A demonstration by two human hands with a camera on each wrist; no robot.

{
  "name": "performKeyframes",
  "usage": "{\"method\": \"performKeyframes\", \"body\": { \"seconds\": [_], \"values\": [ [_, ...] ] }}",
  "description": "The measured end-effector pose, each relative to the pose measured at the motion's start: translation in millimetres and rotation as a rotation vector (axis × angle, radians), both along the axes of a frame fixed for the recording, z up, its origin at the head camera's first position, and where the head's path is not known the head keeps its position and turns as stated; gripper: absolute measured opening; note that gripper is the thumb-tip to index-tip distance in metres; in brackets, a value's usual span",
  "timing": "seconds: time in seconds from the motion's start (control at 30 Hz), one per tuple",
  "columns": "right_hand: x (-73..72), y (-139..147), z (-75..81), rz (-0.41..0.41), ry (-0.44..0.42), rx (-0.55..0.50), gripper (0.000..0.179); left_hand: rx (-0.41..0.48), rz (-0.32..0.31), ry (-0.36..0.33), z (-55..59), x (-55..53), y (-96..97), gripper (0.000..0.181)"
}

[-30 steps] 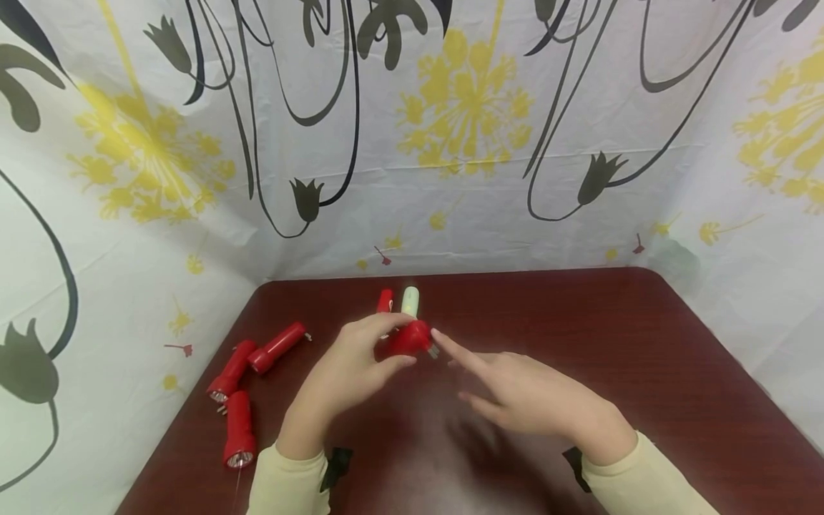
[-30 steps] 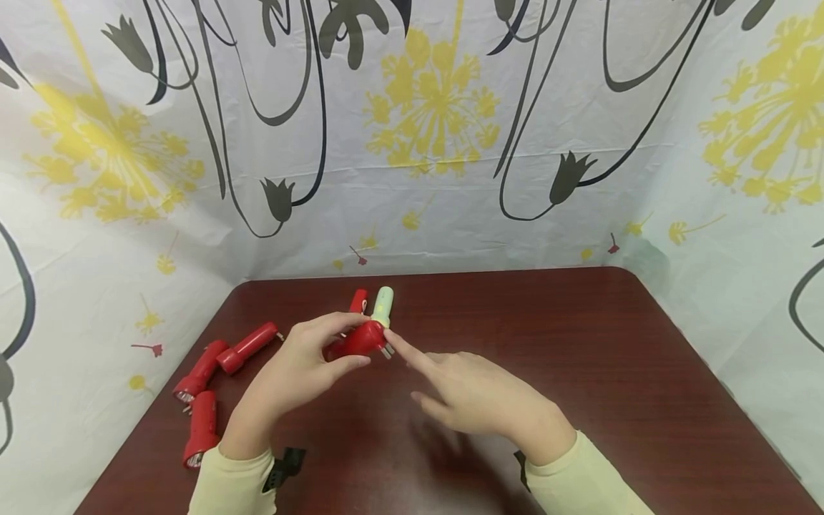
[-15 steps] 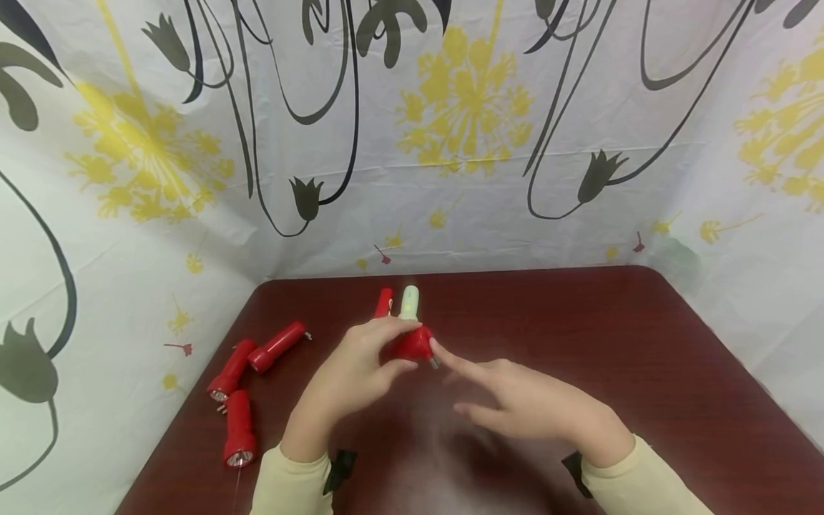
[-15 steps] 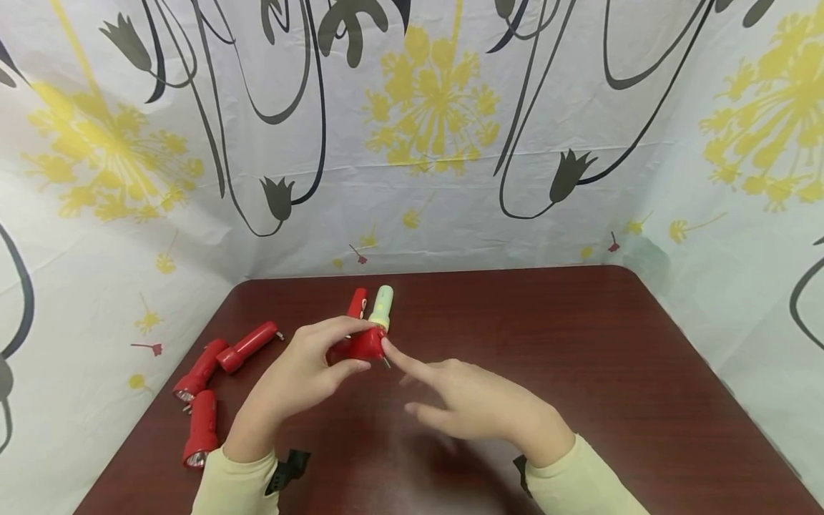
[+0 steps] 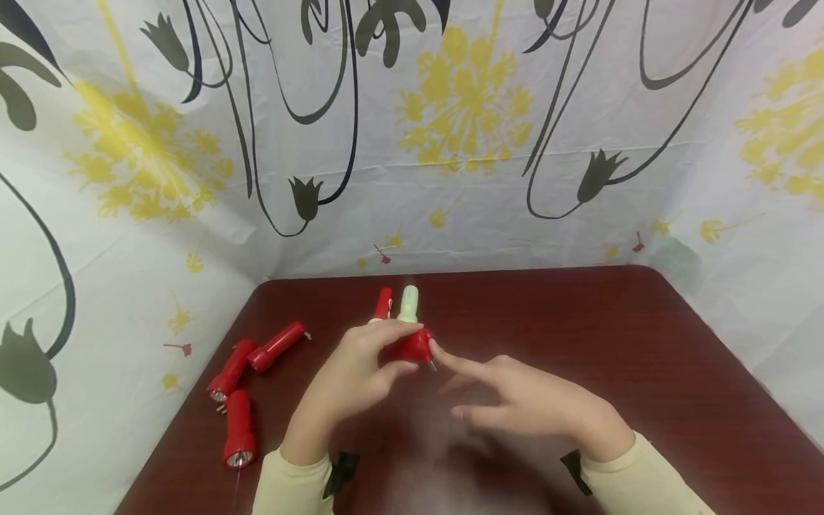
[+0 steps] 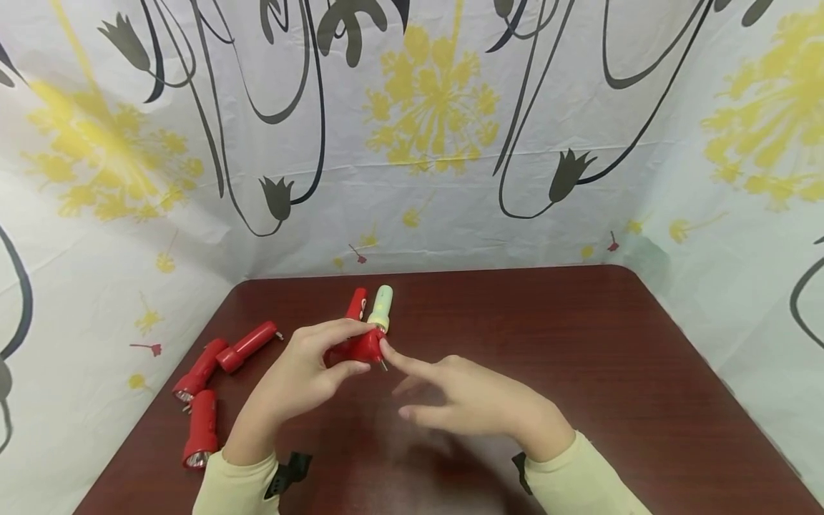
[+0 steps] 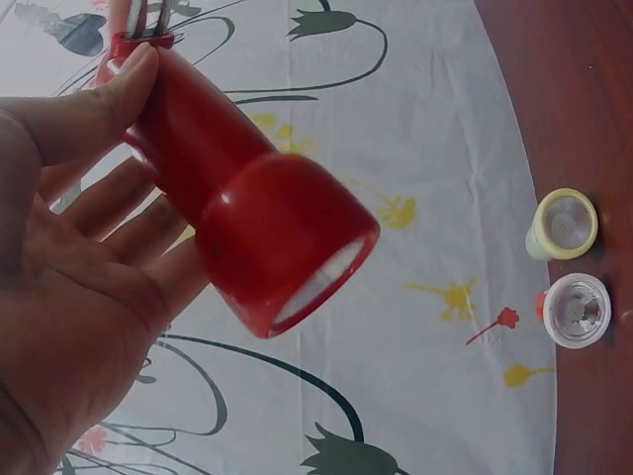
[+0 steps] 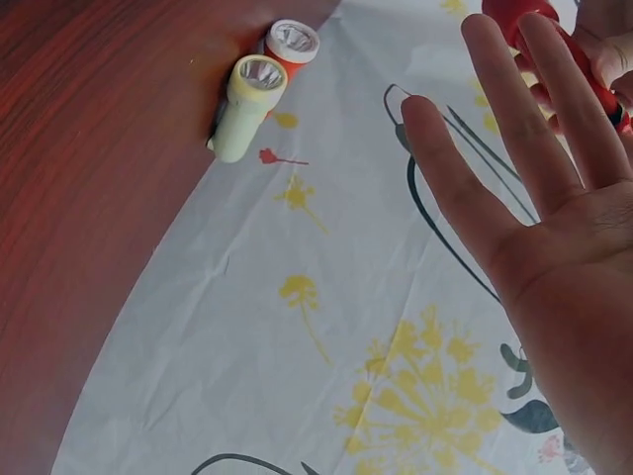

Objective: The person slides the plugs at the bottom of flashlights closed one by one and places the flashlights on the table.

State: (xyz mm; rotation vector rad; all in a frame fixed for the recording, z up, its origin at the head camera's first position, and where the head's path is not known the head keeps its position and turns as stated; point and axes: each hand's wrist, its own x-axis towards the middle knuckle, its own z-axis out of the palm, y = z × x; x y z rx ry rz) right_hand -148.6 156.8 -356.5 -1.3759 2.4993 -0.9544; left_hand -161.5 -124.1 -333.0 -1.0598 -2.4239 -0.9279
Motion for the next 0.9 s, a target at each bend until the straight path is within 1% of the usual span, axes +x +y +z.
{"method": "performKeyframes", "body": {
  "seconds": [0.2, 0.37, 0.5, 0.63, 0.8, 0.9],
  "values": [
    [-1.3, -4, -1.6, -0.028, 0.019, 0.001, 0.08, -0.001, 0.012, -0.033, -3.1, 0.3, 0.2, 0.051],
    [-4.4, -6, -4.9, -0.031, 0.036, -0.008, 0.083, -0.016, 0.023, -0.073, -6.7, 0.2, 1.4, 0.05],
    [-6.5, -7, -6.2, -0.044, 0.046, -0.008, 0.081, -0.024, 0.004, -0.077, -11.5, -0.8, 3.1, 0.047],
    [-7.4, -7, -6.5, -0.074, 0.03, 0.009, 0.079, -0.014, 0.001, -0.092, -14.3, -0.8, 4.1, 0.048],
    [-7.1, -7, -7.8, -0.073, -0.002, 0.03, 0.084, -0.006, 0.003, -0.12, -14.3, 0.2, 3.9, 0.049],
    [-6.5, -7, -7.6, -0.071, -0.018, 0.052, 0.088, 0.02, -0.007, -0.13, -12.8, 1.2, 3.5, 0.048]
  ]
}}
